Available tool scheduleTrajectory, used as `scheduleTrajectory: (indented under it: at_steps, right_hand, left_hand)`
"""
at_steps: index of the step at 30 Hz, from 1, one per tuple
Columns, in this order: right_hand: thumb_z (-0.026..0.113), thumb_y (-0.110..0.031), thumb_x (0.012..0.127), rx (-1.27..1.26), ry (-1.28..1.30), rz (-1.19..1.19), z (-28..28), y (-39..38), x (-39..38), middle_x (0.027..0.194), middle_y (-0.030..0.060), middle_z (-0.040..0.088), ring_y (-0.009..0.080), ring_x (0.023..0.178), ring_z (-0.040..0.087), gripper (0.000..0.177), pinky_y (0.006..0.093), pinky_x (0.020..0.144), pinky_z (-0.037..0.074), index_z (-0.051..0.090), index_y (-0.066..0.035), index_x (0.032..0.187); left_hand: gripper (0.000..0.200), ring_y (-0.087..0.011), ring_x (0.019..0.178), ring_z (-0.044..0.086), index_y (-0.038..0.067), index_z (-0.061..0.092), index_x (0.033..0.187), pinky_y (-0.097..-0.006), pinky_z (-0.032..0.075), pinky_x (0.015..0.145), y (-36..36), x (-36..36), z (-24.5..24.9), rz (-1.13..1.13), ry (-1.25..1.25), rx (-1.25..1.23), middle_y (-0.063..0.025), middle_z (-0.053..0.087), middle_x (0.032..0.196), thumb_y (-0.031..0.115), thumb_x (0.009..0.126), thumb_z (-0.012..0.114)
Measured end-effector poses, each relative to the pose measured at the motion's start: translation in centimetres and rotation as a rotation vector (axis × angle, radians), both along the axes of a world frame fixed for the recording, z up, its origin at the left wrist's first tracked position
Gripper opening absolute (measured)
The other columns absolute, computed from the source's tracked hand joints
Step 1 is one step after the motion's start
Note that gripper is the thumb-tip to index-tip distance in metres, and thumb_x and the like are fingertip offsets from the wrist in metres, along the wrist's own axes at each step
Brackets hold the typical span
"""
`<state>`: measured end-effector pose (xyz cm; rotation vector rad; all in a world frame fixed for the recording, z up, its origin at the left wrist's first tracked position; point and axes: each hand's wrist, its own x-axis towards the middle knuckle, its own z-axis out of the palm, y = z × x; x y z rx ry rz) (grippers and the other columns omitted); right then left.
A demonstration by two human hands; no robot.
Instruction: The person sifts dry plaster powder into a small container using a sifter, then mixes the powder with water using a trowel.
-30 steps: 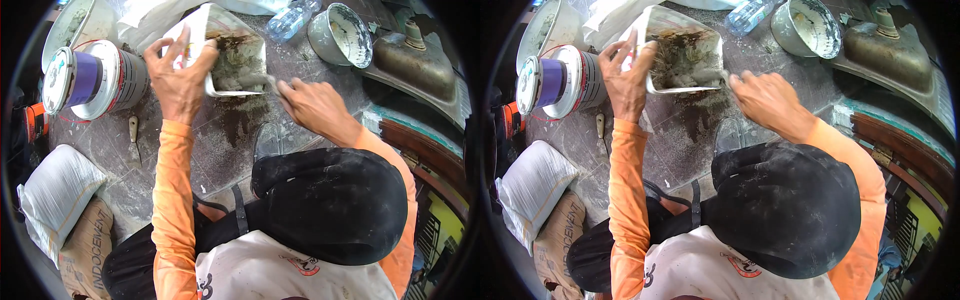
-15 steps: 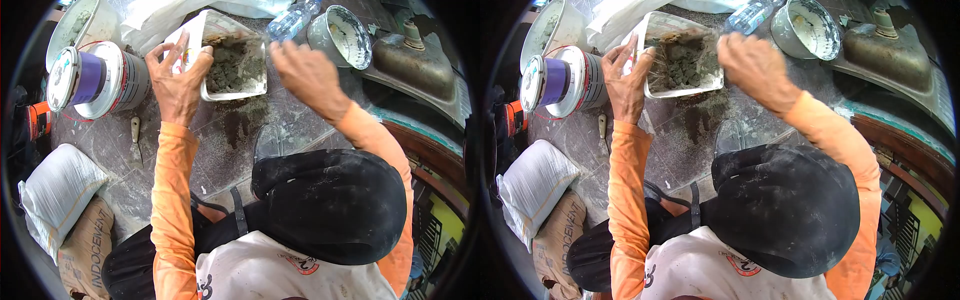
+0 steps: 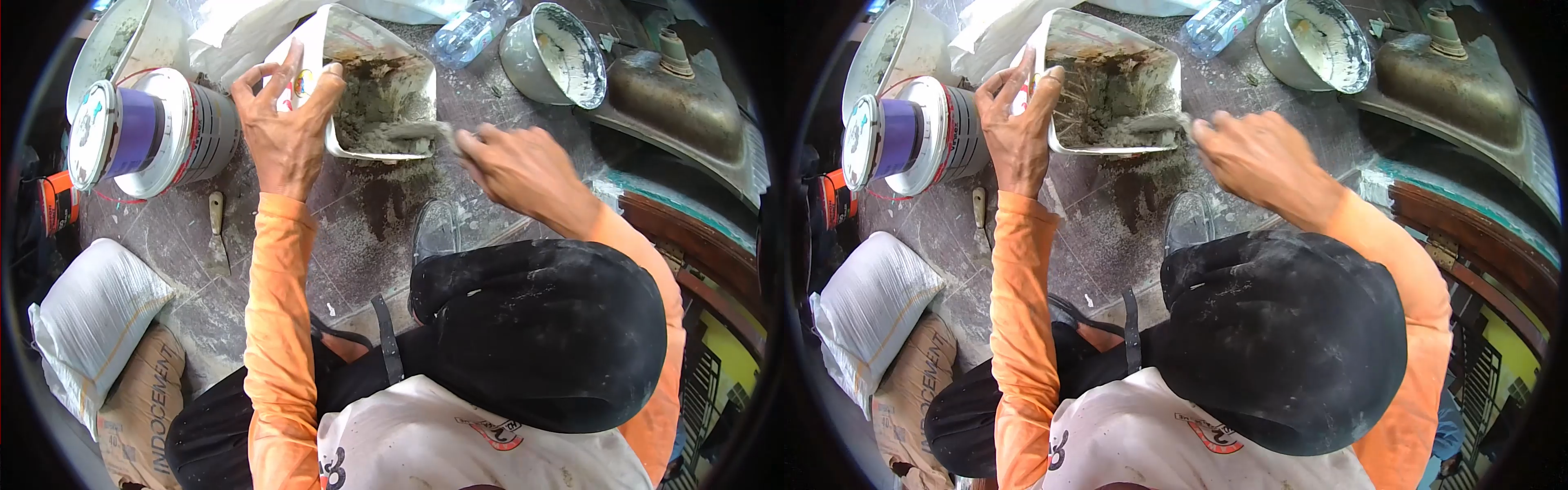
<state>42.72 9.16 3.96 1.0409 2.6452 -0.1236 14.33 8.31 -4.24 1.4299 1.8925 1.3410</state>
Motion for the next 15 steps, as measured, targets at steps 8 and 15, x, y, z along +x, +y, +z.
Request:
scheduleTrajectory:
  at_steps: [8, 15]
  right_hand:
    - [0.067, -0.017, 0.097, 0.283, 0.183, 0.165, -0.5, 2.9, 0.1, 0.096, 0.0095, 0.071, 0.0274, 0.072, 0.075, 0.029, 0.0427, 0.061, 0.057, 0.071, -0.008, 0.124]
    - [0.068, -0.017, 0.096, 0.077, 0.058, 0.072, 1.2, -1.3, 0.5, 0.088, 0.01, 0.065, 0.0255, 0.067, 0.071, 0.034, 0.0417, 0.061, 0.056, 0.069, -0.004, 0.128]
  left_hand:
    - [0.066, -0.0332, 0.128, 0.057, 0.01, 0.078, 0.137, -0.0473, 0.056, 0.103, -0.2, -1.3, 0.2, -0.027, -0.178, -0.096, -0.0194, 0.05, 0.132, 0.048, 0.084, 0.088]
    - [0.062, -0.0305, 0.126, 0.059, 0.01, 0.078, 0.138, -0.0439, 0.056, 0.102, -0.5, -2.0, -0.4, -0.032, -0.121, -0.034, -0.0172, 0.051, 0.132, 0.04, 0.085, 0.091]
